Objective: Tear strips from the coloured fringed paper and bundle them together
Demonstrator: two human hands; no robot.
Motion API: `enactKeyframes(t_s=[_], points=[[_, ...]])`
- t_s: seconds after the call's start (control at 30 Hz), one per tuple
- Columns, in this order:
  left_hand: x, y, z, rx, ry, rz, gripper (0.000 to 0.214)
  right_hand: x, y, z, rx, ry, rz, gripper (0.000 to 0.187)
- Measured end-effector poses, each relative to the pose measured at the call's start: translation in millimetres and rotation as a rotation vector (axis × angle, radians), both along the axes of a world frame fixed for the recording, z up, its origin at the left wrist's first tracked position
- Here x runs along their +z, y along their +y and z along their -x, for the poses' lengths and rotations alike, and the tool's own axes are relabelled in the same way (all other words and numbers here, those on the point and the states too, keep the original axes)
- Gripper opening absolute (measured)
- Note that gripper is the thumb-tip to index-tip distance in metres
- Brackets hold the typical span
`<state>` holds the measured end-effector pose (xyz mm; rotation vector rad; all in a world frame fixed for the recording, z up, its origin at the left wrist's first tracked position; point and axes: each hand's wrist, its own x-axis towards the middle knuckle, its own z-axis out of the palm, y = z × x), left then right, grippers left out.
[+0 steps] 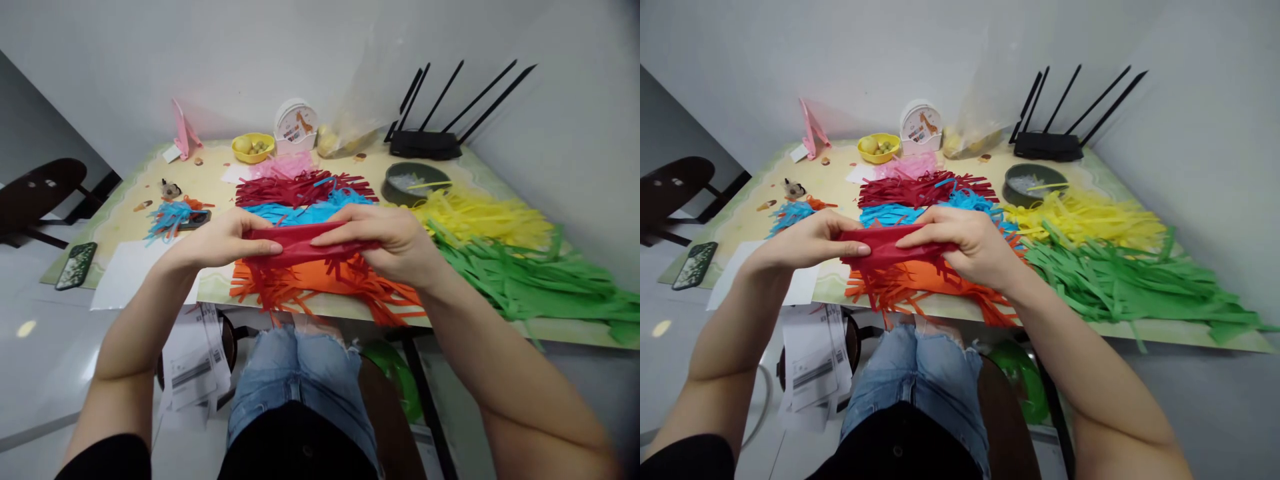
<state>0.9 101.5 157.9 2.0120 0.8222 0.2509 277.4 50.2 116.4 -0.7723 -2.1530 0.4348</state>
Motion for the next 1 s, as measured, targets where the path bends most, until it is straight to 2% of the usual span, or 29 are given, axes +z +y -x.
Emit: enactKeyframes(t_s=[0.07,0.13,0.2,0.23,0.33,0.37,0.53,0.7,0.83,1.0], points=[[-0.5,1,1,-0.012,0.031,-0.047,0.032,7.5,0,-12,0.085,-0.129,0.101,0.049],[-0.4,0,0,0.004,0.066,-0.112,0.032,12.6,1,-20,0.135,-0.175,0.237,0.067],[0.7,-2,-3,0.020,0.090,-0.168,0.033,12.5,4,-18,0.079,-0.099,0.345,0.078],[1.3,-4,-5,0.022,0.096,-0.185,0.033,10.5,6,-13,0.024,-0.043,0.378,0.072],[1.3,-10,-8,0.052,0.085,-0.231,0.034,1.5,7,7,-0.122,0.042,0.433,0.029],[0.2,-12,-9,0.083,0.072,-0.253,0.034,-1.0,6,13,-0.158,0.056,0.438,0.021],[-9.5,-19,-6,0.257,-0.071,-0.343,0.034,-3.6,-5,22,-0.291,0.186,0.370,0.023],[-17.7,-21,0,0.353,-0.259,-0.187,0.025,-5.5,-13,17,-0.231,0.294,0.383,0.011],[-27.5,-19,10,0.252,-0.422,-0.043,0.023,-13.6,-16,14,-0.174,0.406,0.330,0.012],[-34.6,-19,19,0.136,-0.496,0.007,0.024,-18.1,-16,10,-0.035,0.390,0.282,0.018]])
